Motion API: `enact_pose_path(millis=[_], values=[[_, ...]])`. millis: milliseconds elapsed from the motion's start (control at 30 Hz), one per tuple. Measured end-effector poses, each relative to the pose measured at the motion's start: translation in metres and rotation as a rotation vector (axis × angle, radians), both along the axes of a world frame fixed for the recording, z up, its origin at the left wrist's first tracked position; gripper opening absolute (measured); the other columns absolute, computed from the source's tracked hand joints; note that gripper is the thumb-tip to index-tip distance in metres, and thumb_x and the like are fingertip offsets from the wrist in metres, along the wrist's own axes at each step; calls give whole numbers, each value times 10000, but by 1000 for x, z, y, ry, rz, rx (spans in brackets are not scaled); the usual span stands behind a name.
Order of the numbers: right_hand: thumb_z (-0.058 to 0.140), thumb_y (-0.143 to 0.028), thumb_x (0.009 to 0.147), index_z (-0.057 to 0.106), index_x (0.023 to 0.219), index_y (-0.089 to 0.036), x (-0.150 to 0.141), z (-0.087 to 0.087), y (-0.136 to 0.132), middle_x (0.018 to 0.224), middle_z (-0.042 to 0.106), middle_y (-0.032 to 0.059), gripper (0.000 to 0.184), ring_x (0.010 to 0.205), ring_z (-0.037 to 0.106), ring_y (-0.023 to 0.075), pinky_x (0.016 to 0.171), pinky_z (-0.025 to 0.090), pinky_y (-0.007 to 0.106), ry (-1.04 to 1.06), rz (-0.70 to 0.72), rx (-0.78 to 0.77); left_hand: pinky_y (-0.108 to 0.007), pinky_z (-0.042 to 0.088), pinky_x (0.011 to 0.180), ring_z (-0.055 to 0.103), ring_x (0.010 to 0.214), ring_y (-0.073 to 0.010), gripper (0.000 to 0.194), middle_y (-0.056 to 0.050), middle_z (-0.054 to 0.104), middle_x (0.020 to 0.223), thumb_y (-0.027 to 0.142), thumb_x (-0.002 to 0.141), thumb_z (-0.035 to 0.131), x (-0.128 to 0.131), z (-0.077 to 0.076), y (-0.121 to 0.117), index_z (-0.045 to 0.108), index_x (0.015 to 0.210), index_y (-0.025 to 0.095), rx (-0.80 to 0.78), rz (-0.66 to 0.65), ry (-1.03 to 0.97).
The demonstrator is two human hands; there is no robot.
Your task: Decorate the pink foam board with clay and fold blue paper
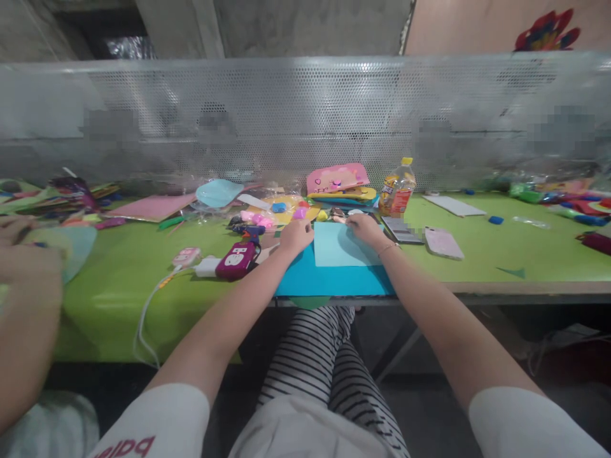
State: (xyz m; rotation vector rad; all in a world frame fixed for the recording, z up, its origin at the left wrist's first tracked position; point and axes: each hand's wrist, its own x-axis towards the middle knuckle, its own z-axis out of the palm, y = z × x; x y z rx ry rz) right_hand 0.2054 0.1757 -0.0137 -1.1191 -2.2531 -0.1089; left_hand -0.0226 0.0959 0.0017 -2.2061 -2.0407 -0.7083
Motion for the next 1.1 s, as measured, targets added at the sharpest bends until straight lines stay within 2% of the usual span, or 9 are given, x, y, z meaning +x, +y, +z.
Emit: enact_pose_path(millis=[100,233,400,533,633,833,1100], values=[[449,-117,787,692,832,-125,7,0,1,881,694,97,247,817,607,210,716,417,263,38,-40,-9,-361,519,765,606,866,-170,239,-62,614,1001,335,912,540,-3,0,1,594,1032,135,14,39,0],[472,-139,795,689,817,-136,3,0,-4,865,698,89,218,816,615,212,718,427,268,30,19,-13,-368,516,778,606,880,-173,234,-64,615,1005,327,915,535,-1,1,1,594,1031,133,88,19,9],[502,-122,801,678,810,-148,-29,0,-19,858,697,77,178,808,608,188,737,425,256,-34,202,5,-457,441,923,543,1075,-228,275,-88,580,1135,356,906,540,5,-2,-1,586,1075,144,211,-119,66],[494,-105,816,671,831,-150,-46,-1,-27,849,689,73,182,834,598,185,786,419,265,-83,331,30,-441,460,898,570,1018,-210,230,-76,603,1080,332,905,547,8,-9,-1,606,1024,143,163,-254,139],[478,-104,829,670,851,-147,-47,-1,-29,852,684,80,198,833,593,191,789,416,276,-104,370,42,-405,493,847,594,951,-188,214,-70,611,1052,311,914,538,9,-12,1,603,1026,140,111,-319,165],[493,-107,813,686,824,-150,-41,5,-29,833,689,78,198,811,599,190,766,412,271,-113,326,45,-390,506,823,599,930,-182,217,-70,610,1047,308,917,534,9,-9,2,598,1040,141,59,-331,152],[516,-155,799,713,845,-177,-24,5,-18,916,717,58,204,843,622,205,735,421,263,-93,125,-1,-387,508,818,601,924,-181,220,-71,609,1053,309,917,534,7,-4,1,596,1047,142,15,-288,113]])
